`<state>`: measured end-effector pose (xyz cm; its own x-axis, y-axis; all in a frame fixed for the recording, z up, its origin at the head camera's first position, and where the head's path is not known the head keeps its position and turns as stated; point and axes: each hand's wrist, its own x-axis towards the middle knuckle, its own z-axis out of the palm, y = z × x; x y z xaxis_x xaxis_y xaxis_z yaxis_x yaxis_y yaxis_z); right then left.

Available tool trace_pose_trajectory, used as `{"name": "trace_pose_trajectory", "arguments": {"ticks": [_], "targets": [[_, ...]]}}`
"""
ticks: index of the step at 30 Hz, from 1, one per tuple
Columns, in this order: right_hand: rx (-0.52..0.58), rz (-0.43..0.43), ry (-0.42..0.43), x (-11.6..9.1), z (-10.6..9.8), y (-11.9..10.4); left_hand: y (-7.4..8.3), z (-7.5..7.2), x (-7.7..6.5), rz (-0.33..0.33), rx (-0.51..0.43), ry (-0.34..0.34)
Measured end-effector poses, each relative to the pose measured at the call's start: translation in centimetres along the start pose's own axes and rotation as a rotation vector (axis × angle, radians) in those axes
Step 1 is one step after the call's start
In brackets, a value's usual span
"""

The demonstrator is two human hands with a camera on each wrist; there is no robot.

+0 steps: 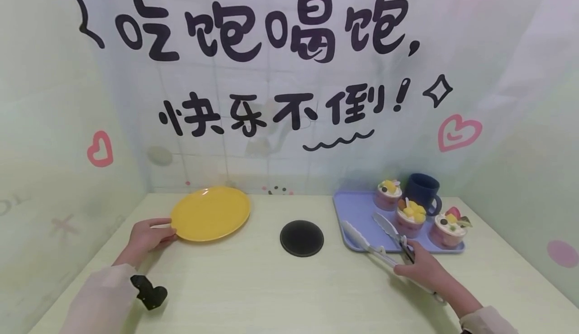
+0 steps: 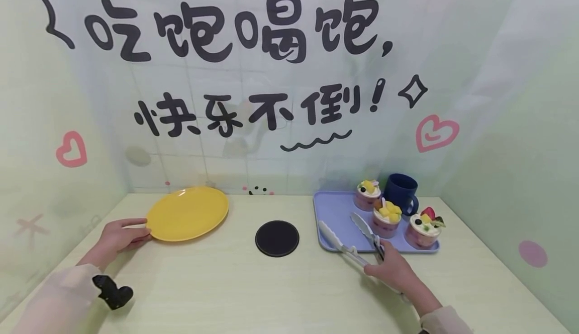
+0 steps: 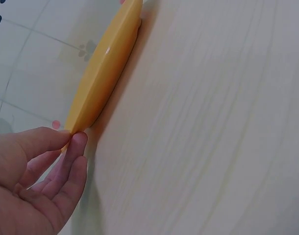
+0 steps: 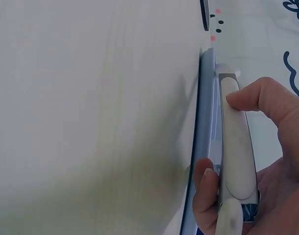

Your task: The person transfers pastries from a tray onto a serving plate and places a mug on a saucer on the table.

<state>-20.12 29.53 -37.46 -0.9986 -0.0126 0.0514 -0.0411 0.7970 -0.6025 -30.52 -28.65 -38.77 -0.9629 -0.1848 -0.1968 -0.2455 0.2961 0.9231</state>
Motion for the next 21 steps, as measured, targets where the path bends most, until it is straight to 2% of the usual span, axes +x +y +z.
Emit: {"name": "trace_pose_trajectory", "arguments": {"ticks": [12, 21], "targets": [[-0.002, -0.007, -0.026, 0.21, 0.09, 0.8, -0.31, 0.01, 0.34, 0.0, 0.004, 0.006], [0.108, 0.059, -0.014, 0.1, 0.25, 0.63, -0.43, 0.02, 0.46, 0.0, -0.002, 0.008]]}}
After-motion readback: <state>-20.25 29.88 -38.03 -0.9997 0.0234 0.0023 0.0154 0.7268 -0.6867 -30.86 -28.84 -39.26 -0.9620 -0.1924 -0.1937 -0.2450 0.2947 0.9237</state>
